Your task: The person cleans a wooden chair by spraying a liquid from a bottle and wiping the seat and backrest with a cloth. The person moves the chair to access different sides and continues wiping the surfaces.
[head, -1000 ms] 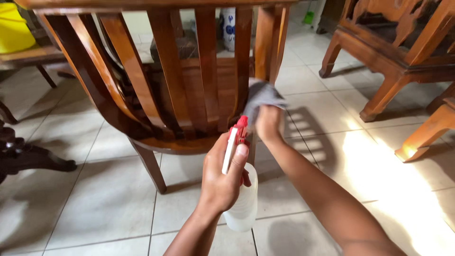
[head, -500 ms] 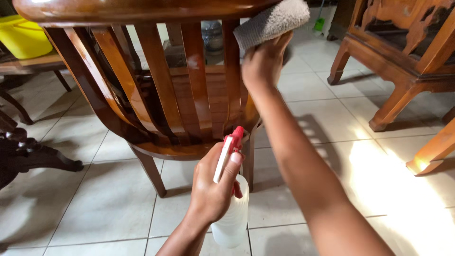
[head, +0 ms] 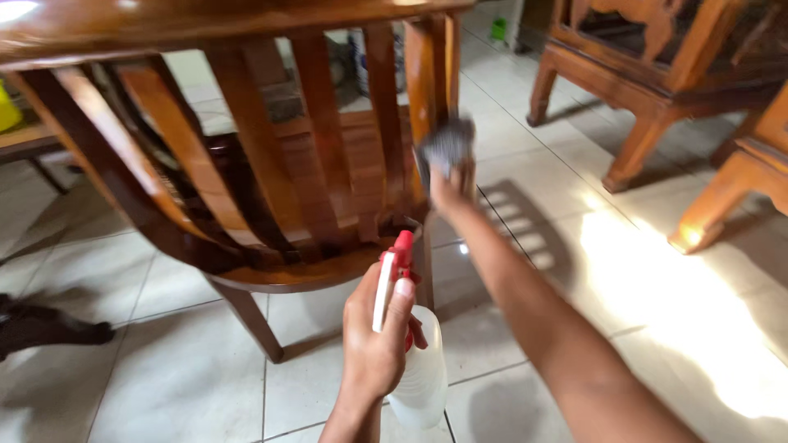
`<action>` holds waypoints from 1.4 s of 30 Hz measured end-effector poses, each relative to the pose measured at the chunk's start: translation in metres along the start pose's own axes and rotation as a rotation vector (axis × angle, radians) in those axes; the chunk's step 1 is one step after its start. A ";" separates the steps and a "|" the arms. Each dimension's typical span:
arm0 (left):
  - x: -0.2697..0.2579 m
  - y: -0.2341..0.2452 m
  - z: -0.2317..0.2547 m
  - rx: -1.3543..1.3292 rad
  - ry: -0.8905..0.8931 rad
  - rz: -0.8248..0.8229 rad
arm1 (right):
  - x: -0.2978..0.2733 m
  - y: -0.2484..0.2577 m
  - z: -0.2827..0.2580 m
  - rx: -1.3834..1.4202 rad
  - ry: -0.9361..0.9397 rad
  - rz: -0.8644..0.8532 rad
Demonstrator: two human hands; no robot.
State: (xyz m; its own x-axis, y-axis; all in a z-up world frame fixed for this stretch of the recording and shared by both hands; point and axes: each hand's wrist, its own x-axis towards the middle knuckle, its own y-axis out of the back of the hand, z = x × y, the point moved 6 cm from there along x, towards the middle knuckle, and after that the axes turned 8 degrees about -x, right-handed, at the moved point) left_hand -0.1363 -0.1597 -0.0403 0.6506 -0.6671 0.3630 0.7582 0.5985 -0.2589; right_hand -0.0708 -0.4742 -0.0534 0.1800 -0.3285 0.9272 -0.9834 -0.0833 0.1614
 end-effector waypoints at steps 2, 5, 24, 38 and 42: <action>-0.001 0.003 -0.008 -0.039 0.023 -0.006 | 0.062 0.003 0.016 0.210 -0.236 -0.300; 0.002 0.005 -0.016 -0.015 0.050 0.002 | 0.086 -0.007 0.013 0.631 -0.578 -0.315; -0.010 0.011 -0.010 0.055 0.045 0.000 | 0.025 -0.021 -0.063 -1.089 0.586 -0.514; -0.026 0.052 -0.033 0.050 0.182 0.053 | -0.091 0.027 -0.038 -0.925 1.138 -0.328; -0.031 0.084 -0.042 0.083 0.266 0.146 | -0.109 0.033 -0.078 -0.580 0.678 -0.618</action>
State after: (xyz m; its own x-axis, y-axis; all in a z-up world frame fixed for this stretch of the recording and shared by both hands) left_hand -0.0913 -0.1070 -0.1109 0.7496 -0.6574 0.0773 0.6565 0.7236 -0.2131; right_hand -0.1246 -0.3680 -0.1229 0.7725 0.2206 0.5955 -0.6208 0.4596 0.6351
